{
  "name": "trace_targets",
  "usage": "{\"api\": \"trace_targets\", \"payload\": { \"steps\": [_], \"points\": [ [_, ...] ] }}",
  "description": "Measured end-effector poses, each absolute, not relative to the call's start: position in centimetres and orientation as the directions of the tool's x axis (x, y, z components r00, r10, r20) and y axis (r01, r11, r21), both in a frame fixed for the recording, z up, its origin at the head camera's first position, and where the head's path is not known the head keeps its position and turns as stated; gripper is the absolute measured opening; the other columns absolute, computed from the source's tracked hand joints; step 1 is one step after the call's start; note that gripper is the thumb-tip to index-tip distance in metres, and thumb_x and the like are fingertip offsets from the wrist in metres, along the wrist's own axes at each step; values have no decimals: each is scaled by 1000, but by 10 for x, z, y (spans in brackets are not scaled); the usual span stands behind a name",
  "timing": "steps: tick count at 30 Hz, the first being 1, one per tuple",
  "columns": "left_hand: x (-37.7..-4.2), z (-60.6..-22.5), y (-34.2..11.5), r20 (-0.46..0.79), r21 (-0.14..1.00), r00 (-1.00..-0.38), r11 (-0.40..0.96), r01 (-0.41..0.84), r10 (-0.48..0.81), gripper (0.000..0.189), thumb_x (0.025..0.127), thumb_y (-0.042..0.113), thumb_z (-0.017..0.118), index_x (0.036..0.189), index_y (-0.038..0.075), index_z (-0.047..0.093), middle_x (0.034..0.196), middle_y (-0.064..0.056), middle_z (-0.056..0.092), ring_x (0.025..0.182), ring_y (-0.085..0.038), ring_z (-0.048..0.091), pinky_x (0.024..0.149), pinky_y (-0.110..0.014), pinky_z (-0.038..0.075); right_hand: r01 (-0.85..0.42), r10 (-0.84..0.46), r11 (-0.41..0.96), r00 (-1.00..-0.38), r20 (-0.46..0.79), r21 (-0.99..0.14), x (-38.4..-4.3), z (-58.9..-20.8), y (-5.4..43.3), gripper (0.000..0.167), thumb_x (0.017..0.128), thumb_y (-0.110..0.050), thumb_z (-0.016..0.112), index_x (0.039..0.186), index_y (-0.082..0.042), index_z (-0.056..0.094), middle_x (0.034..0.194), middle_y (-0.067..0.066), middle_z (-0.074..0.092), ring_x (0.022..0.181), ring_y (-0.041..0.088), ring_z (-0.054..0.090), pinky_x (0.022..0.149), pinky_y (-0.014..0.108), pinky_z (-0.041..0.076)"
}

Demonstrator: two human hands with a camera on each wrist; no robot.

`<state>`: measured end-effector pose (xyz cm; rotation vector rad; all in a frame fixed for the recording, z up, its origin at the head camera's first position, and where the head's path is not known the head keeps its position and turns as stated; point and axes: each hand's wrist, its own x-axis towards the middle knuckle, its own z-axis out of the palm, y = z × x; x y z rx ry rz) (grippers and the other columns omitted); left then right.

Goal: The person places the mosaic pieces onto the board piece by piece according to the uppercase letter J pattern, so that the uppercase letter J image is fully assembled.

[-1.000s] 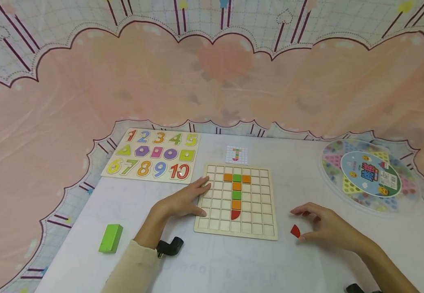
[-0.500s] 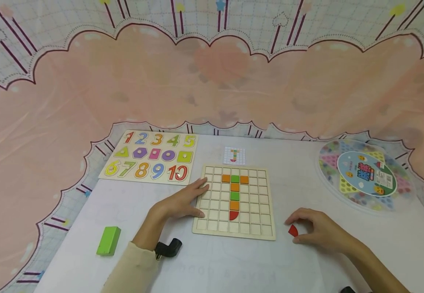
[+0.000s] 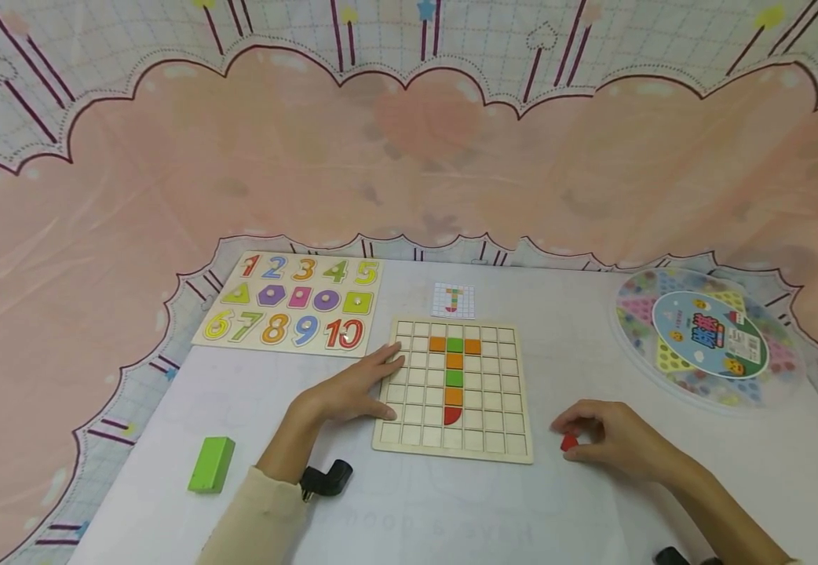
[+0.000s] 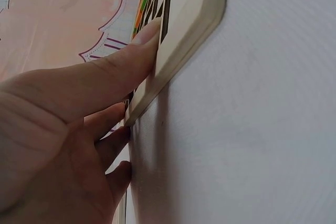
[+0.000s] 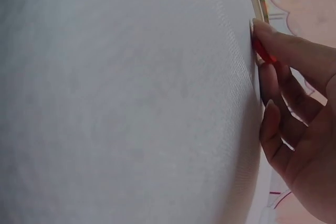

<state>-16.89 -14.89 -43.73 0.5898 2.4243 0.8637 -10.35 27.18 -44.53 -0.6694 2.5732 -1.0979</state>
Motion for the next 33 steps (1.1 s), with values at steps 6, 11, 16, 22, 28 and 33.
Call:
{"api": "trace_targets", "payload": {
  "steps": [6,11,16,22,28,33],
  "points": [
    [-169,-438,-149,-307,670,-785,708,222,538,91,84,19,82,159,7,33,175,-6,13,163,-31,9,131,-53,18,-348,-519,571,-855,1,-743,-105,-447,272,20,81,-19,85,98,-19,73,95,-3,71,84,0,61,72,17,52],
    [-169,-438,-149,-307,673,-783,705,223,541,90,85,19,82,160,8,32,175,-5,13,163,-31,8,132,-53,17,-329,-497,589,-868,-10,-738,-107,-446,271,11,82,-18,84,86,-21,74,92,-2,75,80,-4,61,67,17,52],
    [-169,-438,-148,-311,678,-782,703,215,540,90,85,18,82,160,8,32,175,-5,13,163,-31,8,132,-53,17,-281,-475,617,-878,-63,-735,-113,-441,267,12,83,-27,84,91,-22,77,91,-7,77,81,-5,63,69,18,54],
    [-168,-437,-148,-315,679,-787,705,203,530,90,84,17,82,160,8,33,175,-5,14,163,-30,8,132,-53,17,-313,-524,544,-852,-23,-779,-122,-431,262,23,82,-20,85,102,-12,77,104,5,76,91,-5,65,75,19,59],
    [-168,-438,-150,-316,679,-787,706,203,530,90,84,17,82,160,9,33,175,-4,13,163,-31,8,132,-53,17,-288,-513,564,-857,-56,-774,-133,-419,252,20,88,-6,76,107,-11,77,109,7,77,93,-5,66,76,19,61],
    [-169,-439,-150,-312,680,-785,703,209,536,90,85,17,82,160,8,32,175,-5,13,163,-31,8,132,-53,16,-251,-517,514,-854,-63,-820,-142,-415,242,17,95,-11,70,111,-8,76,106,12,76,85,11,71,74,25,62]
  ]
}}
